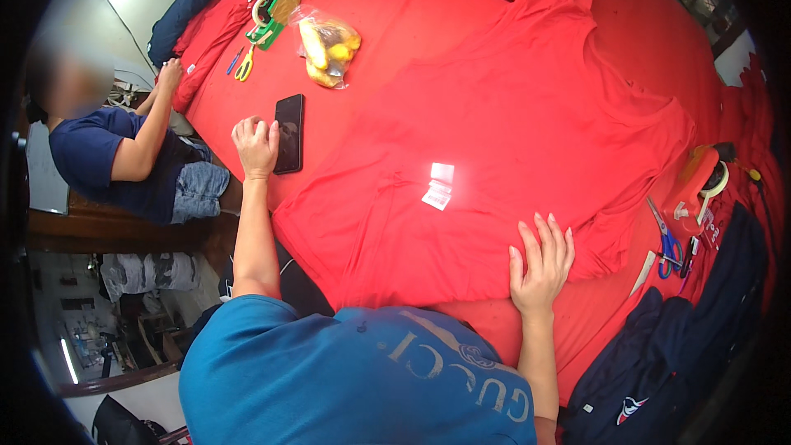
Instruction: The person processes a stack of red Dickies shirts by writing on tags with a pink marker, folding the shirts, and cutting off tags with scissors. The person handles the shirts one at a time, placing the finished items into a pile.
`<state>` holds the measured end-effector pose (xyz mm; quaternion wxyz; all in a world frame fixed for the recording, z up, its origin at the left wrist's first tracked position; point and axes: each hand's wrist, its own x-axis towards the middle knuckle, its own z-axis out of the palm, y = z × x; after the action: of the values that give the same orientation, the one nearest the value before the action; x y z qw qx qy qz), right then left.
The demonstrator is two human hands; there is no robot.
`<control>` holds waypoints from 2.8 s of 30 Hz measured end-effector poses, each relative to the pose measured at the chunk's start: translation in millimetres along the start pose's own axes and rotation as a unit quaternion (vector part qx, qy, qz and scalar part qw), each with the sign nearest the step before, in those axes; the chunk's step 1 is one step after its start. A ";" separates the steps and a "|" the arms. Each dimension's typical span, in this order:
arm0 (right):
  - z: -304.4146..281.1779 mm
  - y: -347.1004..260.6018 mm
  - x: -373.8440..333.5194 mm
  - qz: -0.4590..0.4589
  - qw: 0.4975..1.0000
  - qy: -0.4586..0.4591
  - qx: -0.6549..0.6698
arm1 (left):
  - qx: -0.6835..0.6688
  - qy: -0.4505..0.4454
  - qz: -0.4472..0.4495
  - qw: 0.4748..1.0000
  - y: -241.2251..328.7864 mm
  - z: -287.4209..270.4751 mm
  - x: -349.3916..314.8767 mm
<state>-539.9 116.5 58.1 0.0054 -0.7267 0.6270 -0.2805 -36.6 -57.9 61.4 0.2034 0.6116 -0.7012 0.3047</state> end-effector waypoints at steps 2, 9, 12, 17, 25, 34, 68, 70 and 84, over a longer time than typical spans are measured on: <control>-0.5 0.3 0.1 -0.003 1.000 -0.001 0.001 | -0.007 -0.012 -0.063 0.998 -6.9 3.1 -5.1; -1.3 -0.7 0.7 -0.004 1.000 -0.003 0.001 | -0.288 -0.127 -0.434 0.844 -26.6 38.6 2.4; -0.4 -0.3 1.6 -0.005 1.000 0.002 0.002 | -0.341 -0.184 -0.470 0.793 -44.2 58.2 -1.3; -0.1 0.7 1.5 -0.004 1.000 0.000 0.003 | -0.295 -0.228 -0.468 0.801 -52.1 71.0 -1.9; 0.7 -2.1 -0.8 -0.006 1.000 0.005 0.010 | -0.320 -0.236 -0.504 0.767 -58.7 44.6 -3.9; -1.6 5.3 -4.0 -0.010 0.999 0.009 -0.035 | -0.091 -0.264 -0.263 0.923 14.3 34.7 -3.3; -115.5 -345.1 -541.3 0.692 0.559 0.284 0.358 | -0.356 -0.624 0.656 0.233 425.2 -328.1 -166.3; -98.7 -437.8 -607.6 0.769 0.427 0.456 0.135 | -0.358 -0.635 0.634 0.259 416.7 -312.1 -157.1; -49.2 -590.0 -875.9 0.953 0.040 -0.266 -0.137 | -0.444 -0.340 0.303 0.772 312.5 -198.6 -107.8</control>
<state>-73.8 1060.4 -39.4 0.3353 0.4934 0.7546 0.2734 -342.5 176.1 80.0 0.0977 0.2730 -0.9309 -0.2221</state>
